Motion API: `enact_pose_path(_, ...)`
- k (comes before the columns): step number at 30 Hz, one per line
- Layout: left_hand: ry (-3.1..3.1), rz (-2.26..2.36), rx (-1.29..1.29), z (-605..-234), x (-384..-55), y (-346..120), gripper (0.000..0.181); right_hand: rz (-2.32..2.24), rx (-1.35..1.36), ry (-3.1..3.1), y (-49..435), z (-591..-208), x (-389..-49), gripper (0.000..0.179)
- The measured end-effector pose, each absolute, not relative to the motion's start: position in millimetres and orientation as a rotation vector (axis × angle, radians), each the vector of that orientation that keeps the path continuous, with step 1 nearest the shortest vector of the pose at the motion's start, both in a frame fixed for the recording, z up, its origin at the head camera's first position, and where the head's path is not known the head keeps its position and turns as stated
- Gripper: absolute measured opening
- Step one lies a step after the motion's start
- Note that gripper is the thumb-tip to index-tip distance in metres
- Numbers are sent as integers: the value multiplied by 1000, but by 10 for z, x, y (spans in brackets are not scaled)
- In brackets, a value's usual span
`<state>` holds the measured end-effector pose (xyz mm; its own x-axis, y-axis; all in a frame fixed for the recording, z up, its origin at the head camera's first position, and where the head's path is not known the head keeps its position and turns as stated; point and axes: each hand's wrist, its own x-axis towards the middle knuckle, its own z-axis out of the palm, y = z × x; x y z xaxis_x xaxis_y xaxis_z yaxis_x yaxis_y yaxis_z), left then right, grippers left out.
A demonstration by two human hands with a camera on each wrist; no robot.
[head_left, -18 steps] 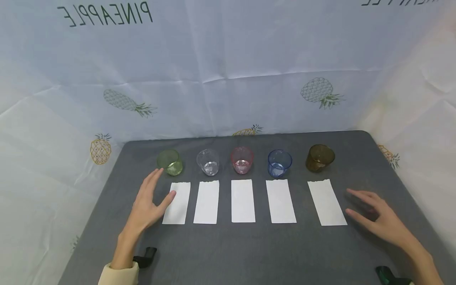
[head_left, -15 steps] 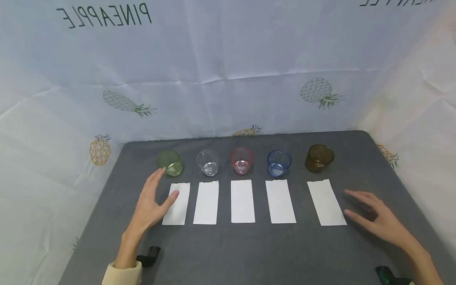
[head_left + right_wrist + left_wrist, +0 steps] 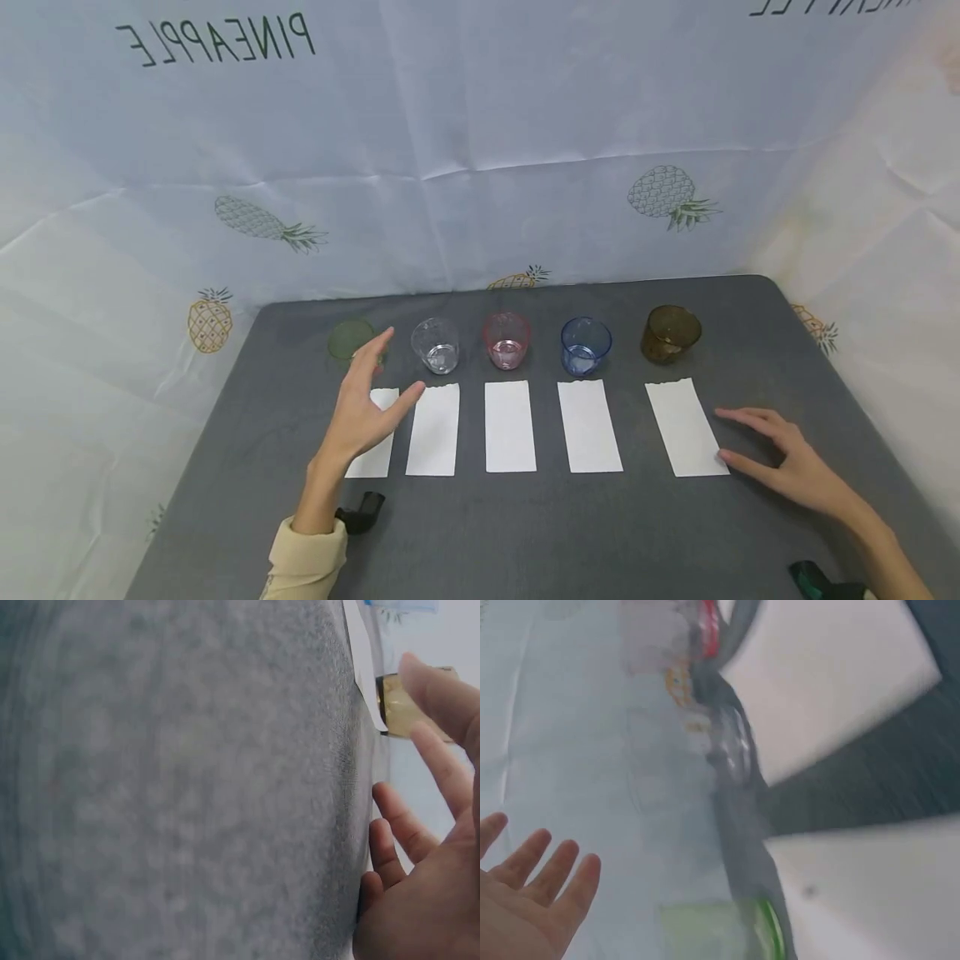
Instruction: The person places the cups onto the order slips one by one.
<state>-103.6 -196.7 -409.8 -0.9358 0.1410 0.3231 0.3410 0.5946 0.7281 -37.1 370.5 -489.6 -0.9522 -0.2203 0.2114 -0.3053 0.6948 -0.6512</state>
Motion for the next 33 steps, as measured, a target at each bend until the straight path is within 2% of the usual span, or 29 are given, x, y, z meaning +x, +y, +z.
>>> enact_pose_path(20,-2473,-1600,-696,-4007,-1443,-834,85,1160,304,-2928,3720,-4864,-382,66)
enact_pose_path(33,-2545,-1687,-803,-4011,-1693,-139,83,1111,322,-2913,3702,-4874,-371,67)
